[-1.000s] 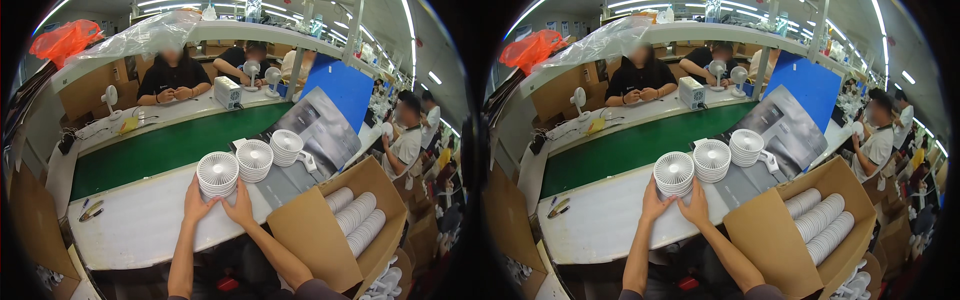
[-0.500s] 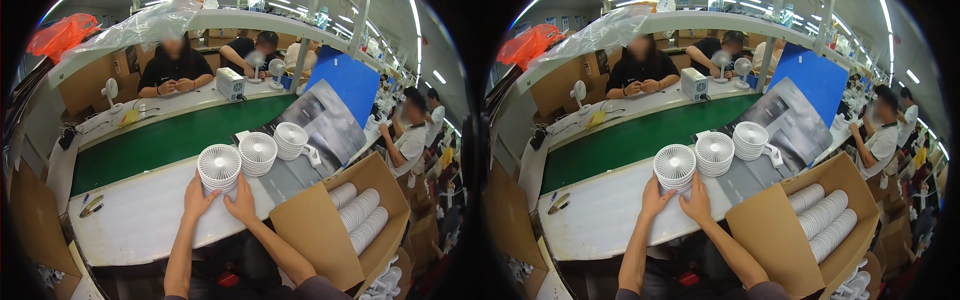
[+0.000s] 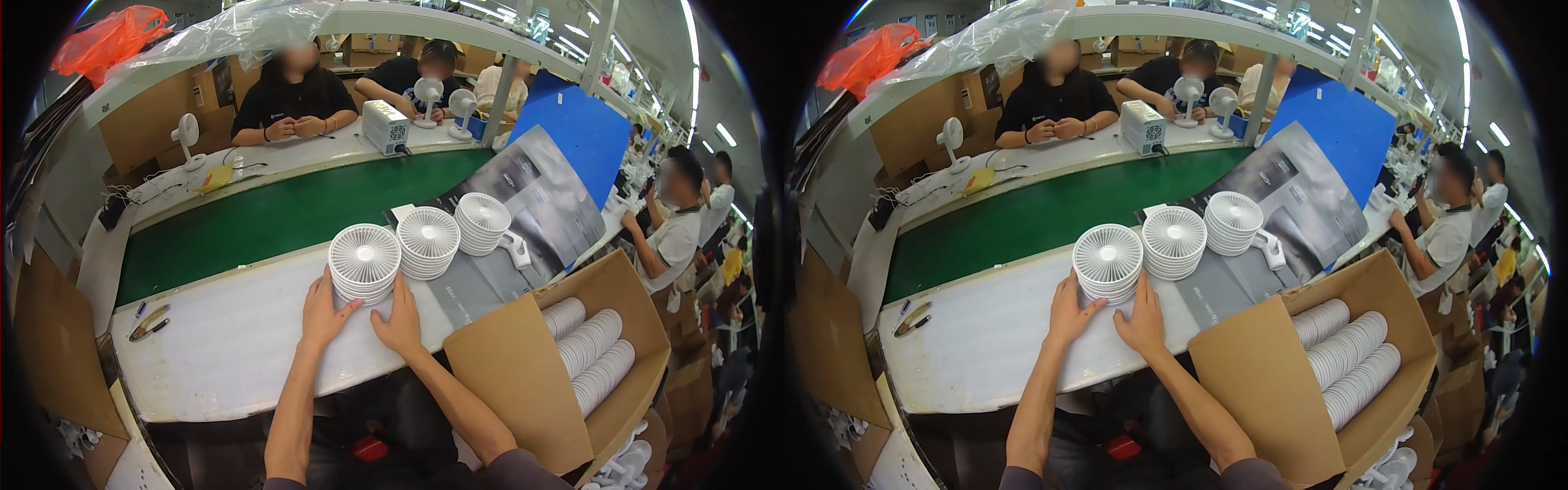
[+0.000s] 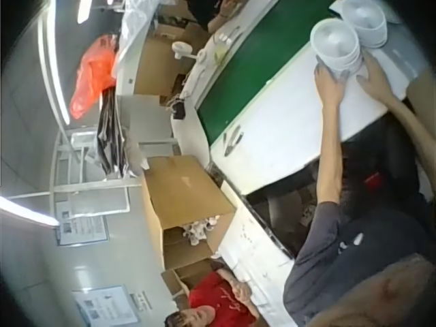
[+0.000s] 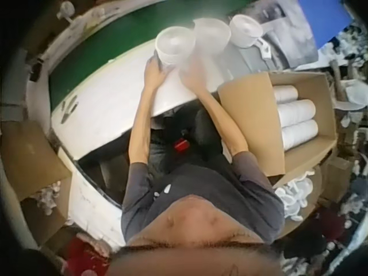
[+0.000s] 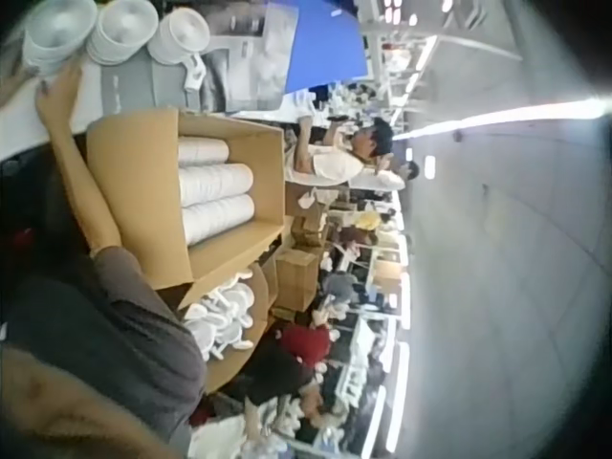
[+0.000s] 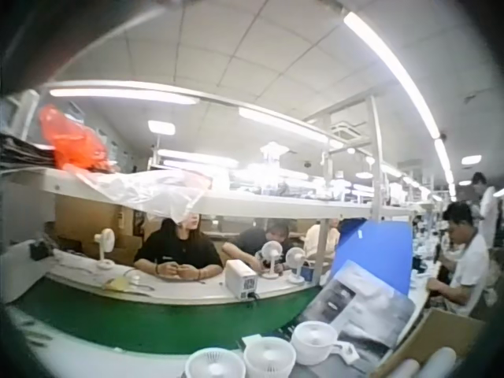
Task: Assembling the casing and blades of small portable electric fans on a production line.
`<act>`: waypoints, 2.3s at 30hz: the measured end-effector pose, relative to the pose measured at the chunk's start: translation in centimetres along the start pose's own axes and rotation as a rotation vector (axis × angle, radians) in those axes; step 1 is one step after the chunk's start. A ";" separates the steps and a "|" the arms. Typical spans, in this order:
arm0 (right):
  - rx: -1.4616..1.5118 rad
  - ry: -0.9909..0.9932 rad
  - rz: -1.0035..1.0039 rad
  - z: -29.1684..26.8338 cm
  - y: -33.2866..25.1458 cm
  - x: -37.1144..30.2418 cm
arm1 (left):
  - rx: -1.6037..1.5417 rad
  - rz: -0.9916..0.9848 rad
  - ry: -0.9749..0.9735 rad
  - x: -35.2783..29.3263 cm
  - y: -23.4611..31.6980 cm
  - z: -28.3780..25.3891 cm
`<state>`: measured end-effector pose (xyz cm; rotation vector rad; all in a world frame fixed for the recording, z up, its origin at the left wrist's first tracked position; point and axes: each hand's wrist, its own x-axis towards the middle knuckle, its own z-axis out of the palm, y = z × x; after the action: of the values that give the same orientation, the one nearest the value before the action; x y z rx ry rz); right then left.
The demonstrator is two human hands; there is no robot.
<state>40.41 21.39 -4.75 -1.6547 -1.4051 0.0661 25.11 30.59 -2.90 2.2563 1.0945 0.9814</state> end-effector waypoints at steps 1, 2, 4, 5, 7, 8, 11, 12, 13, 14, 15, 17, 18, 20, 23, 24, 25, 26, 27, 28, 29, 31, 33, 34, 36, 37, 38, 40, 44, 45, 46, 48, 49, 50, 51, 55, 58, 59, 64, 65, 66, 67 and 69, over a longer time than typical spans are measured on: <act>0.001 -0.001 0.000 0.1 0.0 0.0 | 0.000 -0.001 0.000 0.0 -0.1 -0.1; 0.000 0.002 -0.011 0.1 0.0 0.0 | 0.003 0.006 -0.001 0.0 -0.2 -0.1; 0.000 0.009 -0.033 0.3 0.0 0.0 | 0.008 0.021 -0.003 0.0 -0.4 -0.1; 0.000 0.012 -0.045 0.3 0.1 0.0 | 0.011 0.029 -0.004 0.0 -0.5 -0.1; 0.002 0.018 -0.043 0.4 0.1 -0.1 | 0.004 0.020 -0.001 -0.1 -0.5 -0.1; 0.005 0.024 -0.040 0.5 0.2 -0.1 | -0.002 0.012 0.001 -0.1 -0.5 0.0; 0.011 0.037 -0.034 0.6 0.6 -0.2 | -0.014 -0.003 0.004 -0.2 -0.4 0.2; 0.013 0.038 -0.012 0.7 0.8 -0.2 | -0.015 0.001 0.010 -0.2 -0.3 0.3; 0.015 0.040 0.009 0.9 1.0 -0.1 | -0.016 0.004 0.016 -0.1 -0.3 0.3; 0.017 0.042 0.031 1.0 1.2 -0.1 | -0.017 0.008 0.022 -0.1 -0.2 0.4; 0.019 0.045 0.052 1.0 1.4 -0.2 | -0.018 0.012 0.028 0.0 -0.1 0.5; 0.023 0.033 0.045 0.8 1.2 -0.2 | -0.016 0.000 0.018 -0.1 -0.2 0.4; 0.026 0.023 0.037 0.6 1.1 -0.2 | -0.015 -0.010 0.009 -0.1 -0.2 0.4; 0.032 0.003 0.020 0.4 0.9 -0.2 | -0.013 -0.032 -0.010 -0.1 -0.3 0.3; 0.030 0.014 0.021 0.5 1.3 -0.1 | -0.008 -0.042 -0.011 0.0 -0.5 0.6; 0.029 0.020 0.021 0.6 1.4 0.0 | -0.005 -0.048 -0.011 0.1 -0.6 0.8; 0.028 0.025 0.021 0.6 1.5 0.0 | -0.002 -0.054 -0.011 0.1 -0.7 0.9; 0.029 0.024 0.022 0.7 1.5 -0.1 | -0.001 -0.055 -0.012 0.0 -0.8 0.9; 0.034 0.026 0.036 0.8 1.5 -0.1 | 0.001 -0.042 -0.005 0.0 -0.8 1.0; 0.038 0.027 0.050 0.8 1.5 -0.1 | 0.002 -0.028 0.002 -0.1 -0.9 1.0; 0.043 0.028 0.064 0.9 1.5 -0.1 | 0.004 -0.015 0.009 -0.2 -1.0 1.0; 0.048 0.030 0.078 0.9 1.5 -0.2 | 0.006 -0.002 0.017 -0.2 -1.0 1.0; 0.046 0.026 0.054 0.8 1.6 -0.2 | 0.015 -0.006 0.009 -0.3 -0.8 0.9; 0.045 0.023 0.042 0.8 1.7 -0.3 | 0.019 -0.008 0.005 -0.3 -0.8 0.8; 0.043 0.021 0.029 0.8 1.7 -0.3 | 0.023 -0.010 0.002 -0.3 -0.7 0.6; 0.037 0.023 0.026 0.8 1.6 -0.3 | 0.020 -0.013 0.000 -0.3 -0.6 0.5; 0.030 0.025 0.024 0.8 1.5 -0.3 | 0.016 -0.015 -0.002 -0.3 -0.5 0.4; 0.017 0.028 0.018 0.8 1.4 -0.3 | 0.008 -0.020 -0.006 -0.2 -0.3 0.3; 0.035 0.024 0.010 0.8 1.7 -0.1 | 0.016 -0.013 -0.004 -0.2 -0.4 0.4; 0.041 0.023 0.007 0.8 1.8 -0.1 | 0.018 -0.011 -0.004 -0.2 -0.4 0.5; 0.041 0.023 0.007 0.7 1.8 -0.1 | 0.017 -0.011 -0.004 -0.2 -0.4 0.5; 0.046 0.015 0.014 0.6 1.9 -0.1 | 0.018 -0.007 -0.003 -0.1 -0.2 0.5; 0.048 0.012 0.017 0.6 2.0 -0.2 | 0.018 -0.005 -0.003 -0.1 -0.1 0.5; 0.051 0.008 0.021 0.5 2.0 -0.2 | 0.018 -0.003 -0.003 -0.1 0.0 0.4; 0.050 0.008 0.020 0.4 1.9 -0.1 | 0.017 -0.003 -0.002 -0.1 0.0 0.4; 0.098 -0.039 0.058 -0.2 1.4 -0.3 | 0.025 0.007 -0.018 -0.2 0.2 0.1; 0.103 -0.051 0.056 -0.4 1.5 -0.4 | 0.031 -0.005 -0.026 -0.3 0.2 0.3; 0.105 -0.058 0.056 -0.5 1.5 -0.5 | 0.033 -0.012 -0.032 -0.4 0.2 0.4; 0.070 -0.096 0.031 -0.8 1.5 -0.6 | 0.021 0.005 -0.006 -0.4 0.4 0.3; 0.057 -0.107 0.023 -0.9 1.5 -0.5 | 0.016 0.012 0.004 -0.3 0.5 0.2; 0.057 -0.110 0.024 -0.8 1.4 -0.6 | 0.016 0.009 0.004 -0.4 0.4 0.3; 0.049 -0.107 0.030 -0.7 1.2 -0.6 | 0.024 0.000 0.001 -0.5 0.3 0.3; 0.034 -0.101 0.041 -0.6 0.9 -0.5 | 0.039 -0.017 -0.003 -0.5 0.2 0.3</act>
<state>41.25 20.67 -5.25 -1.6720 -1.4372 0.1992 25.18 30.02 -3.16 2.2752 1.1391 0.9579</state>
